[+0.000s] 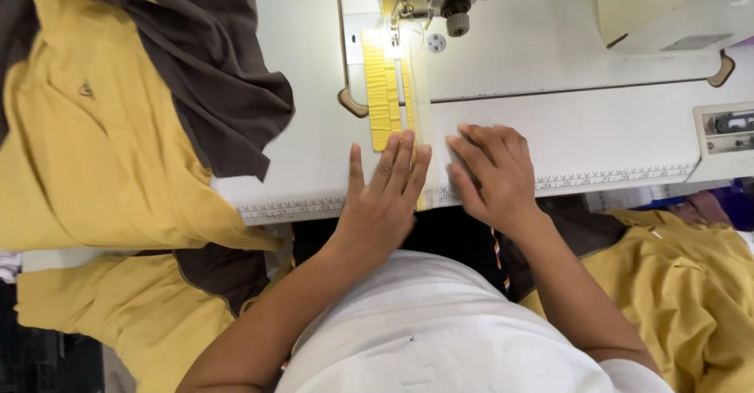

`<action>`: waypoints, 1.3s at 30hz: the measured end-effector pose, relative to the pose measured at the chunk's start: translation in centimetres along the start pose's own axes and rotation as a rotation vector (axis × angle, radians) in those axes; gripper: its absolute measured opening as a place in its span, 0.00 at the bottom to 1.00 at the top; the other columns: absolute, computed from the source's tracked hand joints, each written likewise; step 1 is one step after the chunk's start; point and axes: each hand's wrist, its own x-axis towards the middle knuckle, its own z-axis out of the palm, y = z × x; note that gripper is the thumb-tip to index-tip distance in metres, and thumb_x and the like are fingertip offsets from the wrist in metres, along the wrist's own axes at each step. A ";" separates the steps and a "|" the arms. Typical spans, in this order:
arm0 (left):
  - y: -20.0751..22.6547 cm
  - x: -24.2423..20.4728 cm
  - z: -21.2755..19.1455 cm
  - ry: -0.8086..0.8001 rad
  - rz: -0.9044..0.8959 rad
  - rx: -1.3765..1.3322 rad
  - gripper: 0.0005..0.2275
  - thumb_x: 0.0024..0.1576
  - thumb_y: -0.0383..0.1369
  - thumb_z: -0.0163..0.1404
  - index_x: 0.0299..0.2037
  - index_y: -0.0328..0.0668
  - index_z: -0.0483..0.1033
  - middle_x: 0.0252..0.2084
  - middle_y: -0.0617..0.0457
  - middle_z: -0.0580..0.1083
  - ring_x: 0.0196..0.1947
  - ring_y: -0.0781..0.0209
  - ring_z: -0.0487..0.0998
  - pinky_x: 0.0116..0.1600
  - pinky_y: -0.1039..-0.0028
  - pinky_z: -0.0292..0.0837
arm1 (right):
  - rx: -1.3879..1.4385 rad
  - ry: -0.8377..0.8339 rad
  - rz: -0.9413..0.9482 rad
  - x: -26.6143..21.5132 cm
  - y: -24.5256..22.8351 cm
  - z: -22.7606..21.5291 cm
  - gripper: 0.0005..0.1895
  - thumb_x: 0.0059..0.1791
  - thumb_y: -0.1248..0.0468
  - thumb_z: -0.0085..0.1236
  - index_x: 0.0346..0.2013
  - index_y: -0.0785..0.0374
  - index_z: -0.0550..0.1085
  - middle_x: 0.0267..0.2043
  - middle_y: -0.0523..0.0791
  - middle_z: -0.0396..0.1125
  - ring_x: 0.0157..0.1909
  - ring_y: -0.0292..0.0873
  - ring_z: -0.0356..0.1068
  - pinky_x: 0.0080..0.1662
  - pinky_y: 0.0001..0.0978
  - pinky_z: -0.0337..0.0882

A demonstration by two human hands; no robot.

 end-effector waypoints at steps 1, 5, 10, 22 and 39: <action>-0.9 0.2 -1.6 0.003 0.009 0.011 0.30 0.58 0.27 0.43 0.75 0.36 0.56 0.74 0.32 0.58 0.76 0.37 0.55 0.71 0.29 0.35 | 0.000 0.014 0.000 -0.2 0.0 -0.1 0.18 0.56 0.55 0.52 0.54 0.61 0.79 0.52 0.49 0.70 0.52 0.53 0.66 0.56 0.46 0.63; -6.4 0.4 -5.9 -0.233 -0.166 -0.171 0.43 0.53 0.53 0.58 0.75 0.39 0.55 0.79 0.34 0.45 0.78 0.34 0.40 0.68 0.25 0.35 | 0.207 0.005 0.117 0.0 -0.3 -1.0 0.16 0.56 0.60 0.53 0.55 0.63 0.78 0.55 0.50 0.71 0.59 0.53 0.67 0.62 0.45 0.61; -12.7 -2.6 -4.9 -0.104 -0.547 -0.086 0.38 0.64 0.58 0.42 0.75 0.34 0.55 0.76 0.29 0.50 0.74 0.25 0.49 0.63 0.20 0.39 | 0.339 0.043 0.180 2.1 -3.6 -2.1 0.13 0.55 0.65 0.54 0.52 0.66 0.78 0.49 0.51 0.73 0.56 0.55 0.70 0.60 0.46 0.66; -14.5 -7.2 -8.7 0.131 -0.382 -0.056 0.18 0.61 0.51 0.52 0.54 0.54 0.79 0.49 0.53 0.78 0.49 0.51 0.79 0.54 0.60 0.71 | 0.012 -0.408 -0.124 6.1 -7.5 4.7 0.27 0.53 0.50 0.51 0.64 0.57 0.71 0.63 0.53 0.64 0.67 0.57 0.61 0.63 0.56 0.55; -20.1 -7.8 -8.3 -0.154 -0.730 -0.097 0.22 0.64 0.46 0.45 0.62 0.41 0.65 0.66 0.41 0.62 0.63 0.31 0.56 0.60 0.39 0.50 | 0.125 0.092 0.158 4.7 -3.9 -6.1 0.14 0.67 0.71 0.46 0.62 0.85 0.66 0.60 0.67 0.63 0.63 0.69 0.63 0.66 0.59 0.62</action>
